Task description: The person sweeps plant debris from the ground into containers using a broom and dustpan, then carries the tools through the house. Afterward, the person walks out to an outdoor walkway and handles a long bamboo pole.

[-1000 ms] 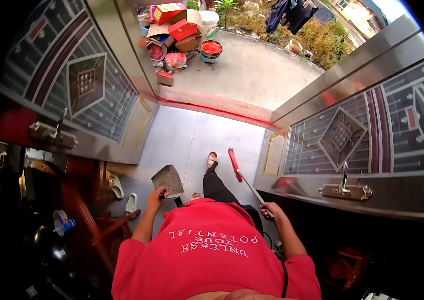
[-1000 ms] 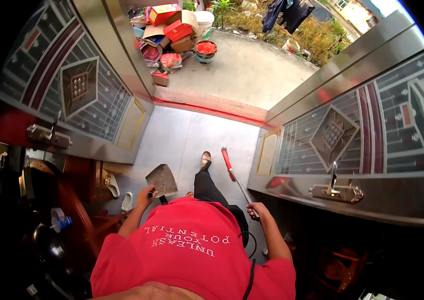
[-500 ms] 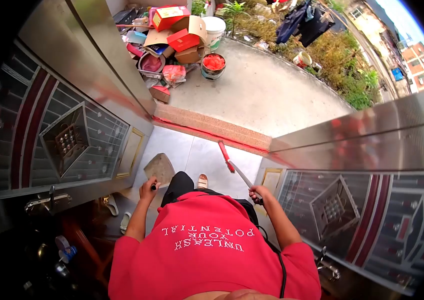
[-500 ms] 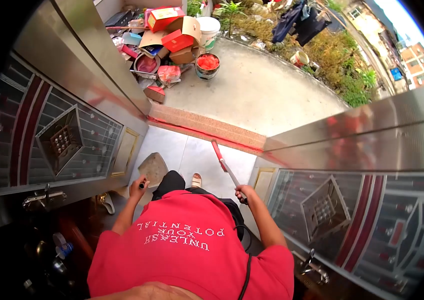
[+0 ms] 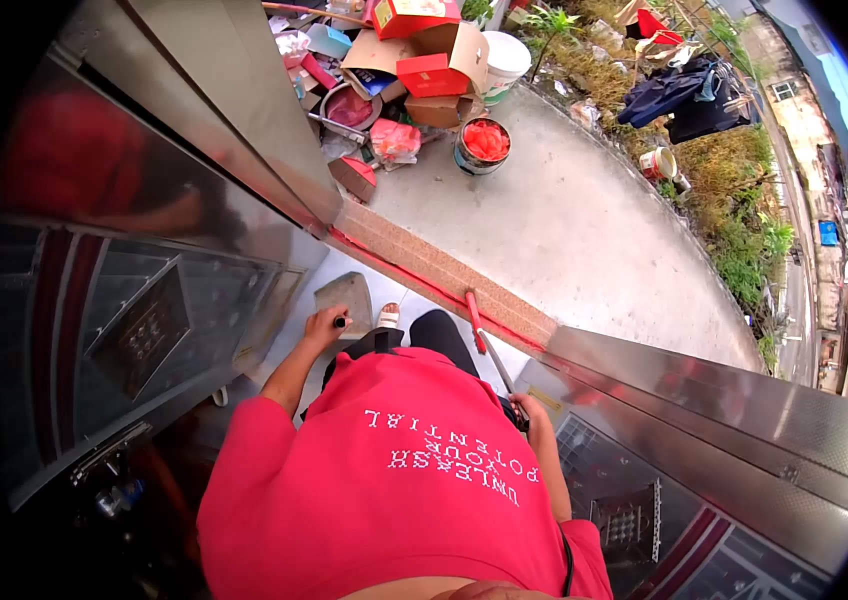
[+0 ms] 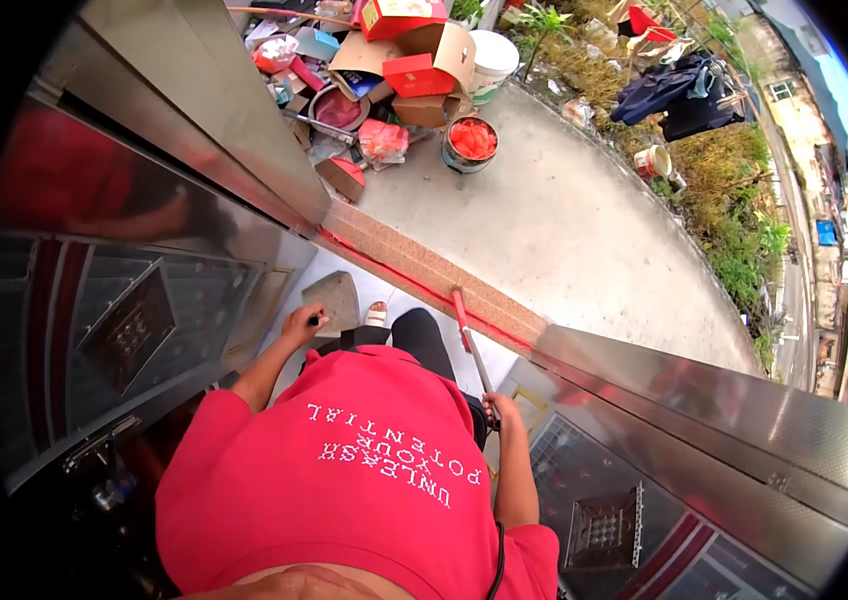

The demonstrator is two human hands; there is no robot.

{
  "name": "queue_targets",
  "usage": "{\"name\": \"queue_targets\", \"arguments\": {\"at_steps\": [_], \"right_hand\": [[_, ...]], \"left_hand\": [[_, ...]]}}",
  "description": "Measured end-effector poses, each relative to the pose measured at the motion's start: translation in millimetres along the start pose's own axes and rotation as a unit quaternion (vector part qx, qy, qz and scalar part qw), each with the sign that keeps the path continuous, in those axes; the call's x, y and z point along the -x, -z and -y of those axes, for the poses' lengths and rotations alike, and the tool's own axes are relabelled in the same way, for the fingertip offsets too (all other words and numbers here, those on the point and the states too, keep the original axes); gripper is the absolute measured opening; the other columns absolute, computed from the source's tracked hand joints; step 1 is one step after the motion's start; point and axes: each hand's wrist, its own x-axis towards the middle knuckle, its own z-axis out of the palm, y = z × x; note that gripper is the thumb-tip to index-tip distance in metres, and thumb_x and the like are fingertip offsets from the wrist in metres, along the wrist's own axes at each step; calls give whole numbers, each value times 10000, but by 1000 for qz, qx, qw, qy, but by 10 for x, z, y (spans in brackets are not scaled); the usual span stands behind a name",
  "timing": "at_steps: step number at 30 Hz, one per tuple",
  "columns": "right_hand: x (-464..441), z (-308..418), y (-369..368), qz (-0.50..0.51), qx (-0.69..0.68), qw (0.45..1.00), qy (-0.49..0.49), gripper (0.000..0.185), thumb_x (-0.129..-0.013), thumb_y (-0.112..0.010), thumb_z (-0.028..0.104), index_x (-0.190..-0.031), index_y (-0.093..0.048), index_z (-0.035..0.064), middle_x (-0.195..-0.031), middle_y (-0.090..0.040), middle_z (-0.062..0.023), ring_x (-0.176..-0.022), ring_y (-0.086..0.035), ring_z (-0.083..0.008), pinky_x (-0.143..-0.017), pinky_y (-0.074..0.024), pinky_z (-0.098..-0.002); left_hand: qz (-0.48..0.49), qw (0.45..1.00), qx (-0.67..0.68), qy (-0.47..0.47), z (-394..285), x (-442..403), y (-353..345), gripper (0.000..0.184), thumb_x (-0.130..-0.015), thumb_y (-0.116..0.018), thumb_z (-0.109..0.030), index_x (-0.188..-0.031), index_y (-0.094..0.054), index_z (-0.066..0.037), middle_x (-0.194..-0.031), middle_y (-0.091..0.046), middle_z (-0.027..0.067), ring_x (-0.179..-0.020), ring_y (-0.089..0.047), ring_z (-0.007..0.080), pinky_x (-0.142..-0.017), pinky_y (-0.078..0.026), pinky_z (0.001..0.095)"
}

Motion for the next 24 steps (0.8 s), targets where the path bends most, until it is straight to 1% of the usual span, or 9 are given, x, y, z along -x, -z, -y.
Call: {"name": "queue_targets", "arguments": {"at_steps": [5, 6, 9, 11, 13, 14, 17, 22, 24], "right_hand": [[-243, 507, 3, -65, 34, 997, -18, 296, -810, -527, 253, -548, -464, 130, -433, -432, 9, -309, -382, -107, -305, -339, -241], [157, 826, -188, -85, 94, 992, -11, 282, -806, -528, 246, -561, -466, 120, -443, -448, 4, -305, -387, -104, -293, -335, -233], [-405, 1162, 324, 11, 110, 990, -88, 275, -807, -525, 228, -566, -463, 109, -446, -447, 3, -311, -386, -101, -298, -332, -224], [193, 1800, 176, 28, 119, 987, -104, 262, -816, -518, 223, -588, -456, 109, -467, -450, 15, -335, -394, -82, -308, -327, -215], [79, 2134, 310, 74, 98, 983, -138, 254, -821, -516, 229, -601, -456, 116, -483, -459, 26, -350, -404, -68, -314, -321, -208], [-46, 2250, 409, 88, 105, 979, -148, 255, -828, -513, 227, -603, -452, 123, -497, -468, 35, -363, -413, -58, -319, -315, -201], [139, 2763, 282, 46, 172, 974, -139, 253, -832, -513, 214, -602, -452, 127, -494, -466, 40, -372, -421, -55, -325, -314, -197], [326, 3420, 68, 13, 266, 958, -106, 237, -831, -527, 197, -617, -468, 115, -507, -483, 10, -378, -417, -77, -322, -300, -210], [340, 3577, 54, 8, 273, 954, -124, 221, -831, -528, 195, -635, -473, 110, -514, -484, 1, -381, -416, -86, -324, -300, -218]], "left_hand": [[17, 1000, -10, 20, -110, -702, -1, 212, -776, -642, -303, -882, -550, -144, -822, -624, 84, -819, -601, 310, -653, -458, 433], [19, 999, -12, 30, -177, -854, 23, 224, -776, -644, -316, -892, -547, -150, -825, -623, 83, -831, -599, 309, -660, -456, 435], [-10, 1000, 14, 23, -306, -1281, 86, 222, -779, -641, -320, -885, -547, -149, -801, -622, 82, -823, -601, 309, -656, -452, 435], [-44, 999, 18, 22, -414, -1619, 219, 210, -775, -642, -309, -863, -559, -138, -774, -623, 87, -797, -606, 314, -635, -452, 422], [-62, 997, 36, 29, -657, -1929, 409, 205, -771, -643, -301, -853, -564, -131, -771, -623, 93, -786, -606, 319, -627, -452, 414], [-74, 996, 30, 36, -806, -2066, 522, 188, -761, -660, -220, -843, -544, -96, -765, -616, 58, -748, -602, 286, -617, -457, 371], [-108, 992, 54, 30, -877, -2580, 621, 230, -756, -649, -303, -847, -558, -113, -787, -620, 105, -789, -604, 313, -629, -456, 398], [-163, 982, 78, 51, -1055, -3219, 814, 244, -750, -661, -290, -846, -539, -102, -795, -611, 104, -800, -600, 308, -633, -455, 401], [-176, 979, 84, 65, -1085, -3449, 875, 238, -752, -663, -280, -851, -536, -104, -797, -611, 100, -804, -599, 307, -636, -455, 401]]}}
